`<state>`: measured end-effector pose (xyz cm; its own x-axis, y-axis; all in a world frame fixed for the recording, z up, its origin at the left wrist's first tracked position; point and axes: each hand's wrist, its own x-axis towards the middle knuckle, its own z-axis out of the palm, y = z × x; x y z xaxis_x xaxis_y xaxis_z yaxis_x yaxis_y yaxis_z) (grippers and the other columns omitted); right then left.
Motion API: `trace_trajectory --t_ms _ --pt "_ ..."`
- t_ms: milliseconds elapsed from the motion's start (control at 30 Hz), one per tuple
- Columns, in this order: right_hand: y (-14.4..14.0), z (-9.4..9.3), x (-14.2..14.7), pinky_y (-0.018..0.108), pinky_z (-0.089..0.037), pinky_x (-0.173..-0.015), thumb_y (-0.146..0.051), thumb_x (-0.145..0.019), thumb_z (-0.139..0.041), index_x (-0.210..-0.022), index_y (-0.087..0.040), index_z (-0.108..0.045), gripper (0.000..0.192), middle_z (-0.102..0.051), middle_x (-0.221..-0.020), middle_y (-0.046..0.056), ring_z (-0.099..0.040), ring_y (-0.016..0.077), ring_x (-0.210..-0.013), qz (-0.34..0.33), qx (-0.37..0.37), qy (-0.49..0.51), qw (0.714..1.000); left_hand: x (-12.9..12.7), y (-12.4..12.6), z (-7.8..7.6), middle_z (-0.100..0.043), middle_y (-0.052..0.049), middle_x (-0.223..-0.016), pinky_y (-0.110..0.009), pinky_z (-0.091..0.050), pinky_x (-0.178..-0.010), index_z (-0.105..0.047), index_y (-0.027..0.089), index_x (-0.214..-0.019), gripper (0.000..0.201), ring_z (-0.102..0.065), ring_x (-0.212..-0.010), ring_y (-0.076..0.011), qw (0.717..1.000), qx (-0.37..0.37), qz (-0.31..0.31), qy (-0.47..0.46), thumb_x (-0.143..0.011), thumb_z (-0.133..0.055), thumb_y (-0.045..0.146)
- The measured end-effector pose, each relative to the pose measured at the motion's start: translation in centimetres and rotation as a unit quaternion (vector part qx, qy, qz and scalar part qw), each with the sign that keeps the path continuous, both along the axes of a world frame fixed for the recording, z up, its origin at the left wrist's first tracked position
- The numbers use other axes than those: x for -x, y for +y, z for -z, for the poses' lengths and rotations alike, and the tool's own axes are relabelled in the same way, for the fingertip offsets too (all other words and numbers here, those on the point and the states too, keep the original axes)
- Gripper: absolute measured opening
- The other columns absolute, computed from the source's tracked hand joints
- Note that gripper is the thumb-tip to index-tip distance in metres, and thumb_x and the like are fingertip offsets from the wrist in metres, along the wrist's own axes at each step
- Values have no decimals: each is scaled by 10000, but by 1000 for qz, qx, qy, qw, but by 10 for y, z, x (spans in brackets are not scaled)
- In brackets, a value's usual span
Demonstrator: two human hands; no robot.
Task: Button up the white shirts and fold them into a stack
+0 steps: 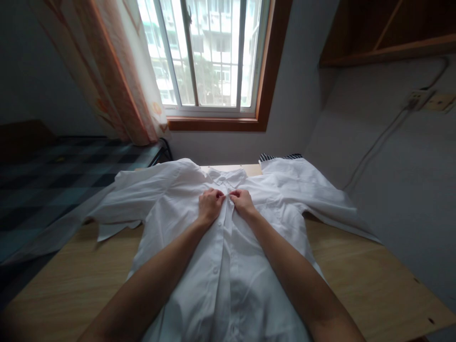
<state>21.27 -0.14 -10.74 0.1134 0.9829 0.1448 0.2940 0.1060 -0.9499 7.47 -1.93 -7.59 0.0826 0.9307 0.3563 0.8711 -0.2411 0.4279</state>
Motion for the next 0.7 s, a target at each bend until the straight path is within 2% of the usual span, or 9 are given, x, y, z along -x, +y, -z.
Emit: trace_trajectory --t_ms 133,233,367,500,700 --pt "0 3 -1 262 -481 -595 -330 -642 -622 -789 -131 -685 255 -693 -671 39 -616 166 -620 -25 3 80 996 -1 -6 -3 -644 -70 -1007 -363 -353 -865 -679 207 -895 154 -527 -1008 -238 999 -27 2 40 -906 -558 301" --pt "-2 4 -2 266 -490 -616 -319 -636 -635 -793 -134 -696 250 -708 -701 47 -629 174 -648 -32 4 102 994 -3 -10 -6 -633 -90 -1007 -380 -335 -883 -669 197 -912 181 -512 -1023 -250 997 -36 11 71 -928 -511 283" --pt "-5 3 -1 278 -509 -673 -280 -666 -627 -797 -142 -716 210 -727 -757 56 -658 198 -732 -13 -2 54 998 -4 -11 -6 -634 -100 -1004 -390 -321 -901 -661 191 -921 223 -507 -1037 -253 996 -26 23 86 -952 -454 269" --pt "-7 1 -2 289 -522 -722 -245 -697 -610 -845 -145 -727 213 -740 -805 61 -672 205 -784 -1 -2 -11 1000 -3 -7 -3 -657 -78 -1009 -364 -344 -886 -663 194 -898 183 -532 -1003 -235 999 9 9 52 -927 -515 297" --pt "-12 -1 -1 294 -529 -754 -239 -679 -635 -879 -143 -736 244 -747 -851 67 -683 202 -798 -14 -10 -19 1000 -3 -4 0 -682 -60 -939 -315 -381 -861 -670 197 -884 155 -561 -952 -215 999 0 37 17 -912 -535 267"
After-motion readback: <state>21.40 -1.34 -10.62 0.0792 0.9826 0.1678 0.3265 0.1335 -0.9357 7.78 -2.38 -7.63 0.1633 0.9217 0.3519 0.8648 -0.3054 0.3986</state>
